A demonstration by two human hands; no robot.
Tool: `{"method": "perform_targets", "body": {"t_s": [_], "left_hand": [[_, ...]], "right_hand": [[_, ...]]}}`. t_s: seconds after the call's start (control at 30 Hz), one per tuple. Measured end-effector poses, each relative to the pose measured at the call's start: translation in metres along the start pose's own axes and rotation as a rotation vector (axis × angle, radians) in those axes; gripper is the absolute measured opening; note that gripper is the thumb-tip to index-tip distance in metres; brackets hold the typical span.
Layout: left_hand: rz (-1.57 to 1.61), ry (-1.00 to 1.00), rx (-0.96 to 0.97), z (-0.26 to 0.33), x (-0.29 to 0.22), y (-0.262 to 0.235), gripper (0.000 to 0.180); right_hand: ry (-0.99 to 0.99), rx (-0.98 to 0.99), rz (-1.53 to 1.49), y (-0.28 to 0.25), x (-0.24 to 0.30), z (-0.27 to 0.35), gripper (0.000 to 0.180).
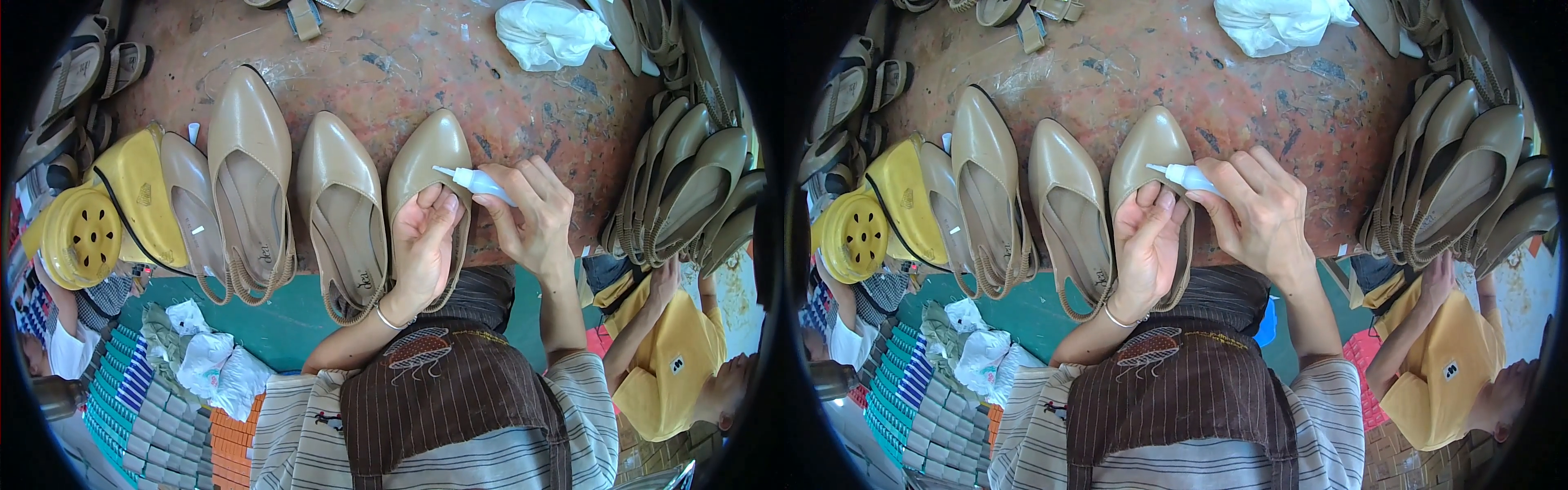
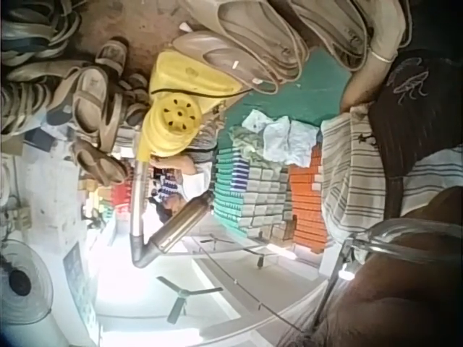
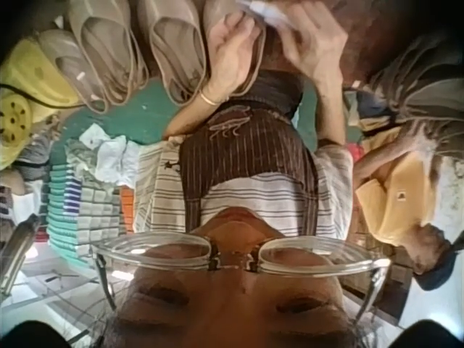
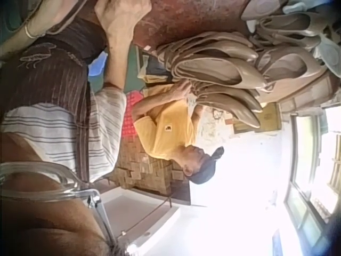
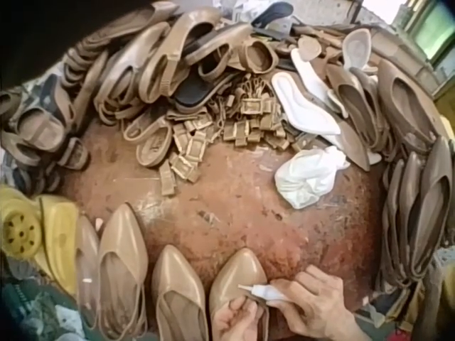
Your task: Gluing decorative buckles onto the front of women's dress shoes at a workbench.
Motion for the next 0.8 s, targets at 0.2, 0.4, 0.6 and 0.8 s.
{"method": "perform_targets", "body": {"t_s": [0.2,0.4,0.6,0.8], "left_hand": [[0.008,0.004,0.000,0.0000,0.0016,-0.0020,0.022],[0.036,0.039,0.057,-0.0008,0.0017,-0.0037,0.021],[0.043,0.029,0.062,-0.0007,0.0024,-0.0028,0.021],[0.017,0.011,0.023,-0.0008,0.0017,-0.0023,0.021]], "right_hand": [[-0.005,0.007,0.005,-0.0015,0.0000,0.0007,0.023],[0.005,0.019,0.010,-0.0010,0.0043,-0.0025,0.022],[0.009,0.009,0.022,-0.0039,0.0030,-0.0017,0.019],[0.003,0.001,0.035,-0.0050,0.0046,-0.0028,0.019]]}}
Point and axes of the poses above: each hand's wrist, its own z-axis away from the middle knuckle, its own y-axis out of the palm, x = y × z, the point moved 5 cm from there along -z, towards the middle knuckle, and after that the axes turned 2 degrees about -z, right-handed, at the moved point
